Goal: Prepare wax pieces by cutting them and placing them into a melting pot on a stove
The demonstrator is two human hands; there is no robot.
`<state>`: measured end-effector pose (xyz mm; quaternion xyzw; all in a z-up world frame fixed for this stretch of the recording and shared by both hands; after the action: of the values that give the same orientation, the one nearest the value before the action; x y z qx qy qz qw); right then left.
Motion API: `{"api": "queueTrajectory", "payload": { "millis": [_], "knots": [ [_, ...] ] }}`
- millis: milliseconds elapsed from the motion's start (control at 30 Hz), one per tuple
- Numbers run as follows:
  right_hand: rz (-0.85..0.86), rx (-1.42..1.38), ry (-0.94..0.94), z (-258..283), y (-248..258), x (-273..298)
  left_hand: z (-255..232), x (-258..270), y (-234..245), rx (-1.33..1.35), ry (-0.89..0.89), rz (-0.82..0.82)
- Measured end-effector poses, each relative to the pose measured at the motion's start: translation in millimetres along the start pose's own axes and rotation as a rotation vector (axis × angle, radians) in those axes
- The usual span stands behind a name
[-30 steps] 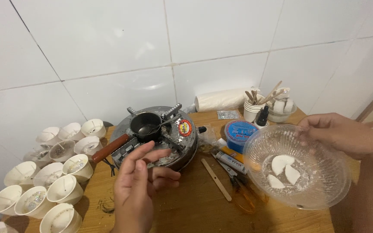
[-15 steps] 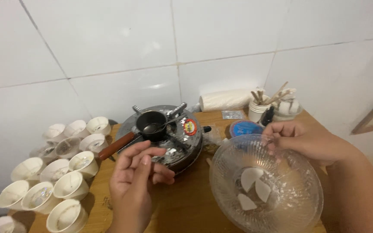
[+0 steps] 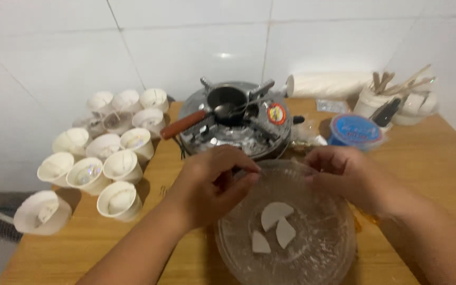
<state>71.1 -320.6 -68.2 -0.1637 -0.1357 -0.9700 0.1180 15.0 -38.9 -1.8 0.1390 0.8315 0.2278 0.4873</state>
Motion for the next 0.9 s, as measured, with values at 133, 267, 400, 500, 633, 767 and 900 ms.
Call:
{"api": "queueTrajectory", "payload": {
  "millis": [133, 267, 400, 500, 633, 767, 900],
  "knots": [
    [0.044, 0.089, 0.009, 12.8, -12.4, 9.7, 0.0, 1.7, -3.2, -0.027, -0.061, 0.082],
    [-0.088, 0.299, -0.021, 40.5, -19.5, 22.4, -6.3, -0.8, 0.0, -0.044, -0.120, 0.074],
    [-0.209, 0.724, 0.024, 73.8, -21.3, 31.6, -6.1, -1.4, 3.9, -0.043, -0.131, 0.075],
    [-0.376, 0.717, 0.237, 66.9, -19.5, 27.3, -8.8, -3.5, 6.4, 0.051, -0.263, 0.111],
    [-0.389, 0.353, 0.624, 63.0, -8.5, 35.2, -5.5, -1.1, 9.2, 0.088, -0.319, 0.112],
    [-0.301, 0.608, 0.424, 46.5, 5.8, 22.1, -8.7, -1.3, 4.0, 0.126, -0.352, 0.147],
    [-0.231, 0.675, 0.480, 44.4, 1.6, 21.9, -17.4, -5.4, 1.0, 0.131, -0.361, 0.210]
  ]
}}
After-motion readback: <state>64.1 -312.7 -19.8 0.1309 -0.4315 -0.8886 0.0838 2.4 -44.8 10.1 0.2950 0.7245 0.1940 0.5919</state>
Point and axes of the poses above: each hand's wrist, its own x-axis away from the middle knuckle, its own y-axis out of the back of the hand, z = x × y, the point moved 3 cm from there along -x, towards the middle knuckle, and after that the axes turned 14 degrees about -y, right-handed, at the moved point
